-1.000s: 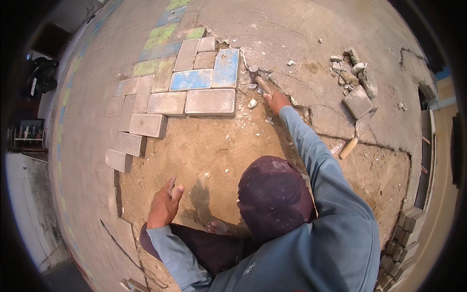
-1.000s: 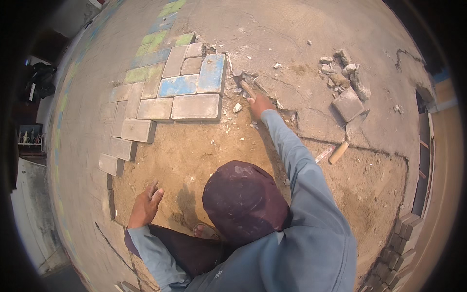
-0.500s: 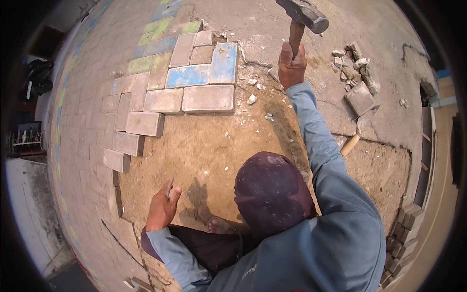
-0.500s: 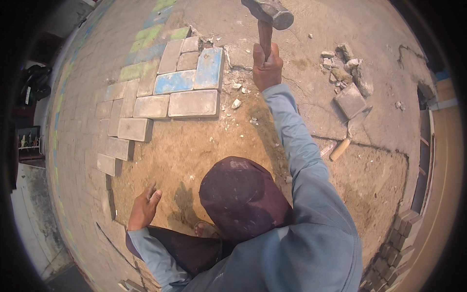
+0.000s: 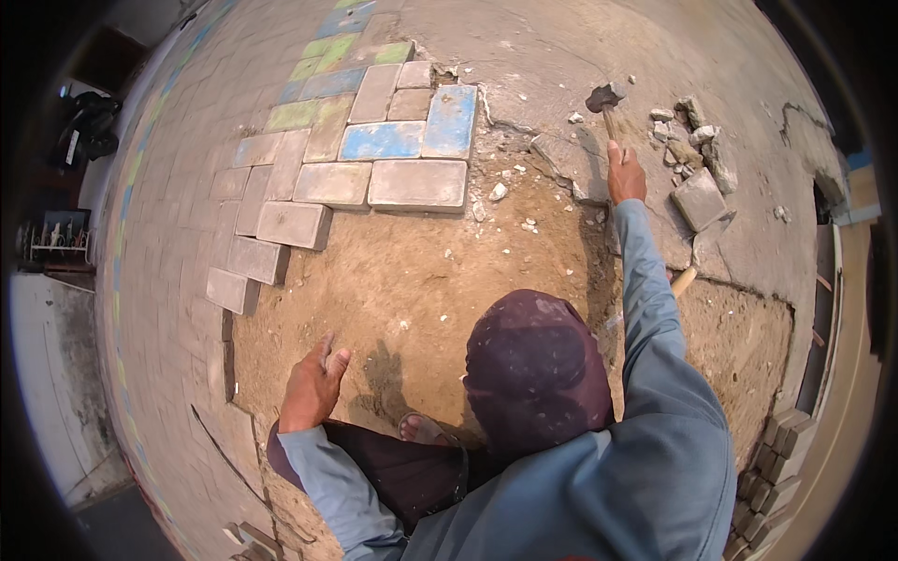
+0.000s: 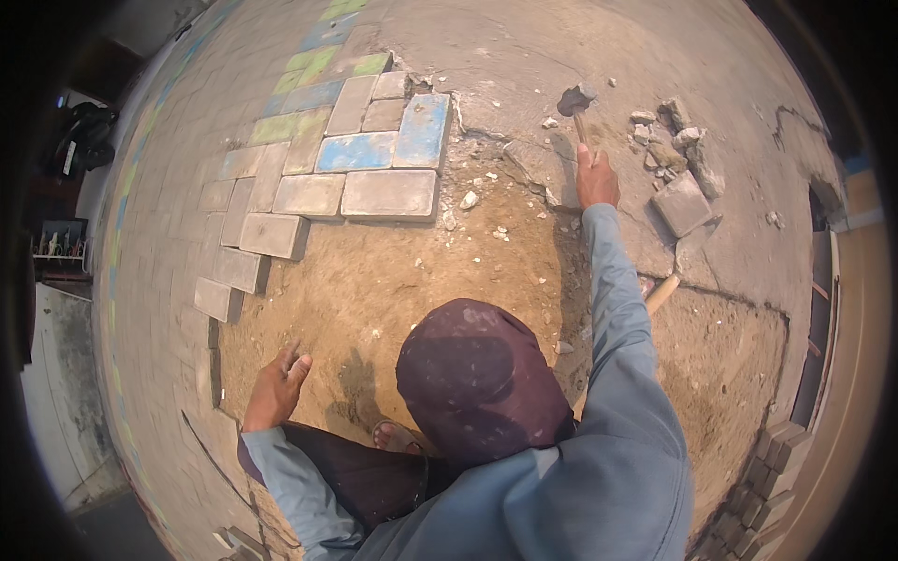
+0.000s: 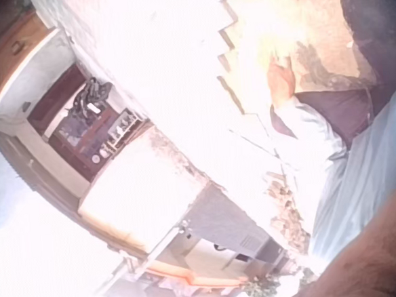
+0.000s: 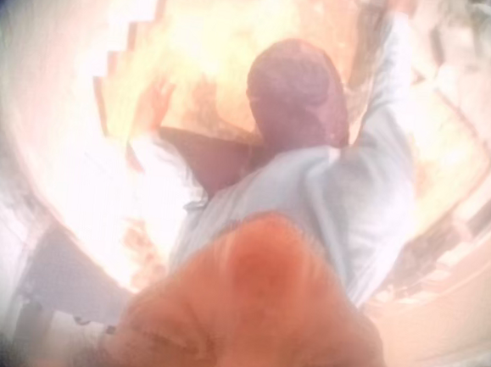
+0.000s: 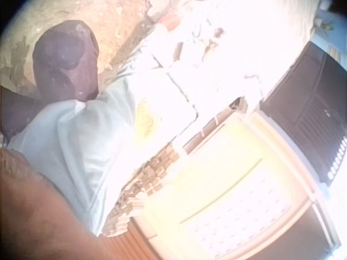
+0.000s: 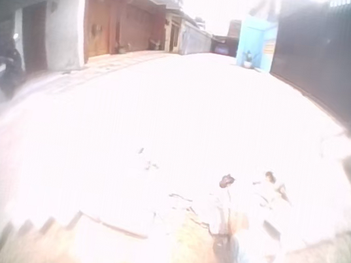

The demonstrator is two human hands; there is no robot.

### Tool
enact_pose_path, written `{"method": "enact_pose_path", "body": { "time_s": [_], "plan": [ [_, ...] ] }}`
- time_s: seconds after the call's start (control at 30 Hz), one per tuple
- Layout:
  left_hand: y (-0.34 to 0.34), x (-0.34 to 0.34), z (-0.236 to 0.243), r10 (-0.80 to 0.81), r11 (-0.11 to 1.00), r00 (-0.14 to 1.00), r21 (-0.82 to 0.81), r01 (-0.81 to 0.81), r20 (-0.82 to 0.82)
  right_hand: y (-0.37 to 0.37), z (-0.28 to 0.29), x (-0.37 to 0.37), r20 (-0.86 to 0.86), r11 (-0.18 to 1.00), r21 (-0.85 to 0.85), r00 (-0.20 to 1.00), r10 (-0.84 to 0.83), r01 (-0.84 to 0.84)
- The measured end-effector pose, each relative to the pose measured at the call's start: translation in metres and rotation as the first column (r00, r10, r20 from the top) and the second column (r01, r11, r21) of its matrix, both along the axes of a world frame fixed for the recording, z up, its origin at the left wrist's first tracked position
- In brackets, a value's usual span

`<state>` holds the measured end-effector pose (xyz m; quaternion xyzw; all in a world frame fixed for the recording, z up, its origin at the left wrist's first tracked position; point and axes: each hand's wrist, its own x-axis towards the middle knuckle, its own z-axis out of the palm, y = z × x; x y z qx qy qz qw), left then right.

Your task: The person kneels on the ground and lays rectangular paving stones in a herringbone pattern. They use a hammer to tap the stones into place and occasionally clear debris from the surface.

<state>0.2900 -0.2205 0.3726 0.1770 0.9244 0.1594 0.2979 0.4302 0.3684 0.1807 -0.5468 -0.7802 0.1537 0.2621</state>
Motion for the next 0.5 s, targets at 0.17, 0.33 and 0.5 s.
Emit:
{"method": "enact_pose_path", "body": {
  "time_s": [0.17, 0.33, 0.5],
  "plan": [
    [0.003, 0.005, 0.002, -0.008, 0.992, 1.0, 0.129, 0.005, 0.025, 0.023, 0.028, 0.037, 0.412, 0.981, 0.184, 0.901, -0.133, 0.061],
    [0.008, -0.002, -0.005, 0.024, 0.998, 0.998, 0.056, -0.027, 0.065, -0.051, -0.018, -0.053, 0.348, 0.725, 0.403, 0.826, 0.443, -0.559],
    [0.017, -0.008, -0.008, 0.039, 0.997, 0.998, -0.065, -0.036, 0.049, -0.087, -0.072, -0.185, 0.263, 0.707, 0.045, 0.691, 0.673, -0.706]
  ]
}}
